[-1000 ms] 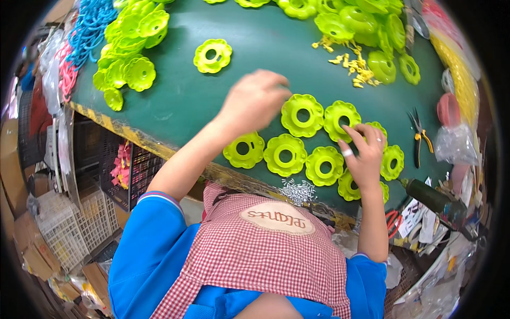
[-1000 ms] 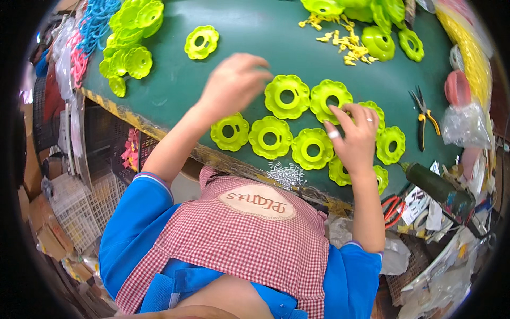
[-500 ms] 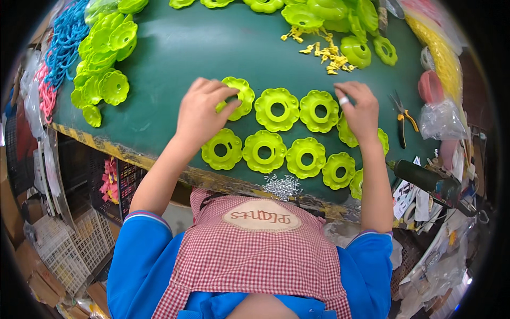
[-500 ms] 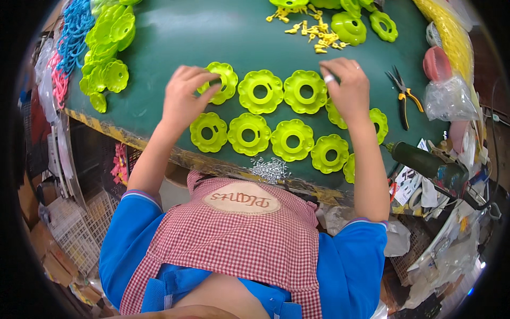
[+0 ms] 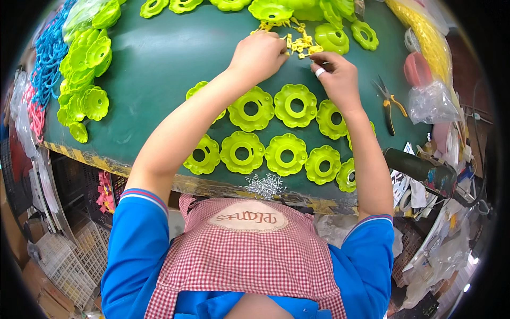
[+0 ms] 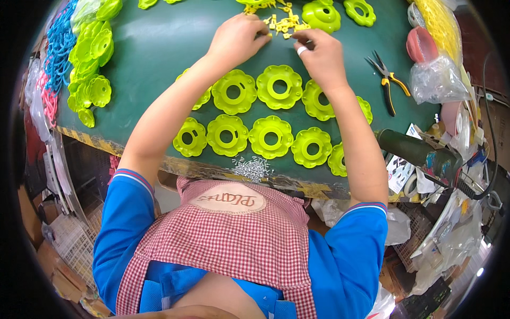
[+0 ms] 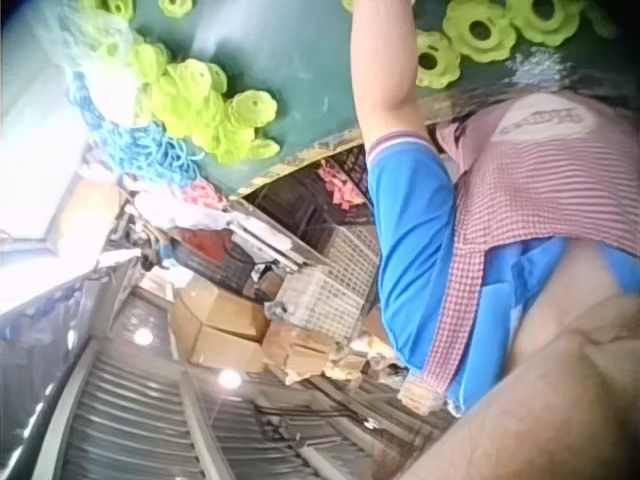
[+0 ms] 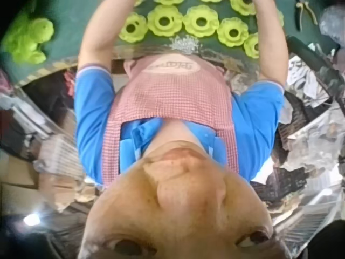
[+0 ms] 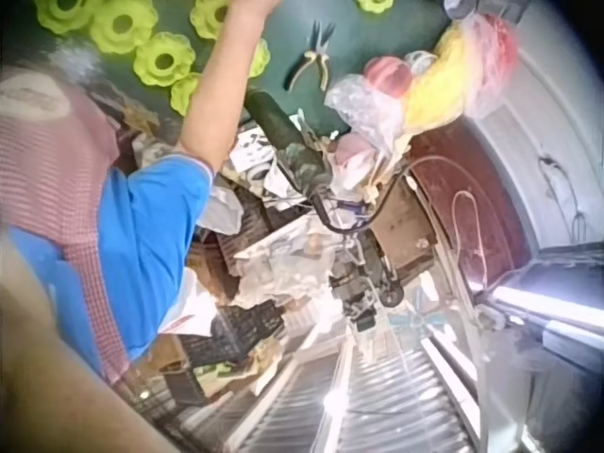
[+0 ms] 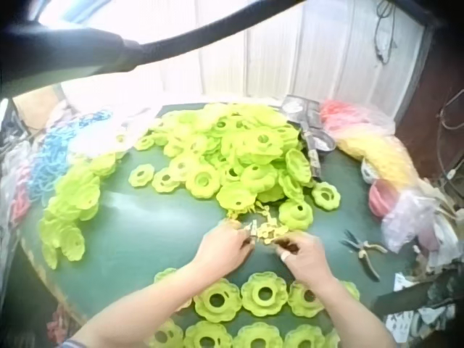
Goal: The person assembles green flower-shaped plastic pieces on a table. They insert small yellow plastic stems into the center of each piece and use a hot glue gun to secure them. The person repeatedly arranges the pieces, applies glue, and inserts stems throughout the clip.
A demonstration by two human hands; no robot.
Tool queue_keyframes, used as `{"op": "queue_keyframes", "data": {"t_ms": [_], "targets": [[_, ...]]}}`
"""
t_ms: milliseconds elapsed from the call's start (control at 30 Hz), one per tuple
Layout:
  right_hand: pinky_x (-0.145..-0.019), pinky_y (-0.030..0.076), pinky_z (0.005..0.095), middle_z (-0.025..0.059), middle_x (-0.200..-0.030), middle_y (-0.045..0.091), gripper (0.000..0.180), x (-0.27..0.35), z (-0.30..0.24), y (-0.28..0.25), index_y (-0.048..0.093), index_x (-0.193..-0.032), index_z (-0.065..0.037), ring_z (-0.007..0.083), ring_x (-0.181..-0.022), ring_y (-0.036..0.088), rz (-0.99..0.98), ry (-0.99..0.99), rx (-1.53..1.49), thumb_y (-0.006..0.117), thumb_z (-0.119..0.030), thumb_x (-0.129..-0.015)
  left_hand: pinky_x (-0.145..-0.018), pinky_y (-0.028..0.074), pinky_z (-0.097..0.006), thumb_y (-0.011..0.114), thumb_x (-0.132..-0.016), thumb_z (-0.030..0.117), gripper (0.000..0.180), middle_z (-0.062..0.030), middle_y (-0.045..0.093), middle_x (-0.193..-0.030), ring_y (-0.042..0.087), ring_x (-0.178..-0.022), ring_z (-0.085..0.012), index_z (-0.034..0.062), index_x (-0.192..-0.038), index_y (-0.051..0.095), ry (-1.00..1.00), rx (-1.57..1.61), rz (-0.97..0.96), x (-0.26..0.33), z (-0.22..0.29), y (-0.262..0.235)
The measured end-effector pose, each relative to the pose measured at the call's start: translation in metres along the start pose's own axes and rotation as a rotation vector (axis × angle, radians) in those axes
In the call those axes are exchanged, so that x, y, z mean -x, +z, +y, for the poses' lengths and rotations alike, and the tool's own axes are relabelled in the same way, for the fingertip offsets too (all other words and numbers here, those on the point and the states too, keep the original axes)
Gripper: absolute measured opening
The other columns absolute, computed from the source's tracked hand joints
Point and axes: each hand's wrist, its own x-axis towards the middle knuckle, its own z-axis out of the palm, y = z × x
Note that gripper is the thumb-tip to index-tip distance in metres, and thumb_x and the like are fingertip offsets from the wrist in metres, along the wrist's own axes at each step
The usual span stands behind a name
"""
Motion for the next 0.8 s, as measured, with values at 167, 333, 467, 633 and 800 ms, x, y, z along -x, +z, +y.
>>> {"op": "queue_keyframes", "data": {"t_ms": [167, 333, 467, 633, 800], "targets": [[-0.081, 0.055, 0.0275, 0.0093, -0.099, 0.070, 0.028, 0.035, -0.006, -0.013, 0.067, -0.113, 0.004, 0.0153, -0.087, 0.067, -0.096, 0.321, -0.661, 0.070, -0.006, -0.088, -0.082, 0.053, -0.038, 0.073, -0.078, 0.018, 0.010, -0.0032, 0.069, -0.094, 0.064, -0.093, -0.0245, 0.0111, -0.085, 0.074, 0.244, 0.362, 0.089, 0.036, 0.049, -0.010], [-0.077, 0.052, 0.0253, 0.0063, -0.094, 0.071, 0.018, 0.072, -0.006, -0.033, 0.072, -0.102, 0.004, 0.0132, -0.084, 0.066, -0.022, 0.029, -0.306, 0.071, 0.001, -0.085, -0.076, 0.054, -0.037, 0.074, -0.078, 0.014, 0.010, -0.0021, 0.069, -0.091, 0.066, -0.085, -0.0243, 0.0083, -0.086, 0.072, 0.336, 0.313, 0.093, 0.037, 0.073, -0.003], [-0.074, 0.052, 0.0258, 0.0085, -0.092, 0.069, 0.016, 0.095, 0.001, -0.076, 0.071, -0.099, 0.003, 0.0152, -0.080, 0.066, -0.004, -0.094, 0.011, 0.072, 0.001, -0.083, -0.077, 0.053, -0.037, 0.069, -0.077, 0.013, 0.009, -0.0032, 0.067, -0.086, 0.064, -0.086, -0.0243, 0.0062, -0.082, 0.071, 0.429, 0.299, 0.091, 0.030, 0.107, 0.010], [-0.071, 0.053, 0.0261, 0.0080, -0.088, 0.070, 0.016, 0.124, 0.034, -0.105, 0.071, -0.096, 0.002, 0.0148, -0.076, 0.066, 0.307, 0.104, 0.106, 0.073, -0.002, -0.082, -0.076, 0.054, -0.036, 0.065, -0.073, 0.009, 0.005, -0.0067, 0.067, -0.084, 0.065, -0.087, -0.0248, 0.0063, -0.076, 0.066, 0.539, 0.279, -0.026, 0.020, 0.155, 0.050], [-0.068, 0.053, 0.0284, 0.0084, -0.086, 0.069, 0.013, 0.153, 0.057, -0.123, 0.071, -0.093, 0.000, 0.0175, -0.071, 0.065, 0.328, 0.216, 0.240, 0.073, -0.003, -0.081, -0.078, 0.055, -0.036, 0.066, -0.075, 0.012, 0.009, -0.0061, 0.068, -0.094, 0.066, -0.092, -0.0236, 0.0060, -0.081, 0.063, 0.606, 0.226, -0.165, 0.024, 0.168, 0.071]]}}
